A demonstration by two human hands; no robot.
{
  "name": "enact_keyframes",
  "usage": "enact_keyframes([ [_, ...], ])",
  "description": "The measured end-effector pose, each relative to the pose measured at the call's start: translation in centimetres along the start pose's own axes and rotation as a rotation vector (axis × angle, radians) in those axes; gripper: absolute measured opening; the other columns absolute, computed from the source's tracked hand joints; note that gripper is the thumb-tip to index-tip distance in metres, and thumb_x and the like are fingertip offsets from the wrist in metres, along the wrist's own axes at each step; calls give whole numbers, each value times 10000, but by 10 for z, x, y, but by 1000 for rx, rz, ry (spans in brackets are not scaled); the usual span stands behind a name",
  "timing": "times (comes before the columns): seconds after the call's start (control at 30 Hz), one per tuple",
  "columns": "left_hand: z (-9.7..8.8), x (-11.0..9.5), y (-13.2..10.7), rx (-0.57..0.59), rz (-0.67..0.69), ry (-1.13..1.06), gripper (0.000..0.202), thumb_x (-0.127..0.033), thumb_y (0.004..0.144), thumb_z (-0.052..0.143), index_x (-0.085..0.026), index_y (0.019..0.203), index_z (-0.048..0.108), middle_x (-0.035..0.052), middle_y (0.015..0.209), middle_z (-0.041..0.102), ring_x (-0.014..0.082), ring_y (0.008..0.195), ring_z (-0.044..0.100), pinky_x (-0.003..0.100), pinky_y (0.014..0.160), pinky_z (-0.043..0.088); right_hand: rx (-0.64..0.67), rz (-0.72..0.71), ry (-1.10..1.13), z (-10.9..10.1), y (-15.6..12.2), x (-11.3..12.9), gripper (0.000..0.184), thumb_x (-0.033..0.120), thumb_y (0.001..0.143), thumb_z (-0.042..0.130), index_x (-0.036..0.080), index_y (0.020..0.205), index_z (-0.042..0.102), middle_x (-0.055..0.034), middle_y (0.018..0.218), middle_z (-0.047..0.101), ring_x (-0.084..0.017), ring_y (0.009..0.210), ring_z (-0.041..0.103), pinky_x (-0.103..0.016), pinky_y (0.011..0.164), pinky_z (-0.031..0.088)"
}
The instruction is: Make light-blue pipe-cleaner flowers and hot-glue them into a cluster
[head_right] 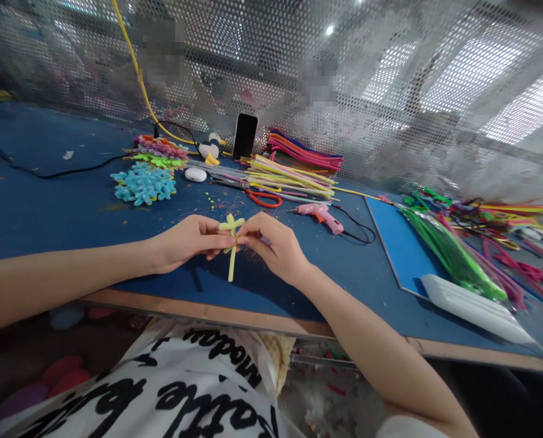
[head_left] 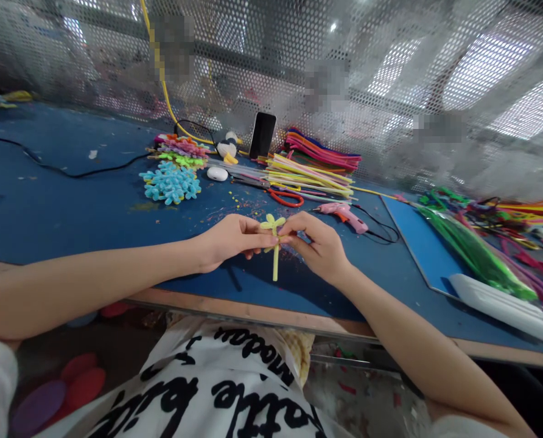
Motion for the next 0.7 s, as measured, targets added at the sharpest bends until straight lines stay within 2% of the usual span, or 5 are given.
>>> enact_keyframes([
  [0.13,-3,-1,1,2,79,149,324,-421,707,831,-135,849,775,0,727,682,99,612,504,224,552,398,45,-33,-49,1,1,3,171,366,999,567,242,915,651,-57,864,690,-190,790,620,-335,729,488],
  [0.3,-7,-10,-1,4,242,411,297,-416,789,753,-137,889,781,22,855,769,154,745,632,245,712,479,74,-31,-113,2,0,3,196,368,1018,522,239,918,629,-65,870,679,-194,802,615,-335,731,485],
  [0.5,-7,-18,-7,-126,486,825,161,-278,858,643,-174,792,747,14,736,731,143,654,617,240,646,402,9,11,-216,9,-4,7,100,261,965,588,225,883,633,-55,833,686,-181,737,603,-322,704,474],
  [0.57,-5,-17,-8,-177,549,951,179,-282,866,631,-181,748,719,28,723,715,153,664,615,252,653,385,-42,114,-212,12,-5,9,121,273,936,624,215,832,646,-47,779,680,-172,693,587,-314,672,459],
  [0.7,-3,-15,-8,-234,571,1054,197,-313,875,620,-186,749,701,45,726,707,181,715,627,267,680,388,-78,513,38,17,-7,3,265,428,869,713,185,767,689,-8,622,622,-136,561,514,-277,531,387],
])
Point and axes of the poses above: each hand's wrist, its own y-axis towards the middle knuckle, its own z-axis out of the palm, x = y × z, the point moved 3 cm from there along y, towards the middle knuckle
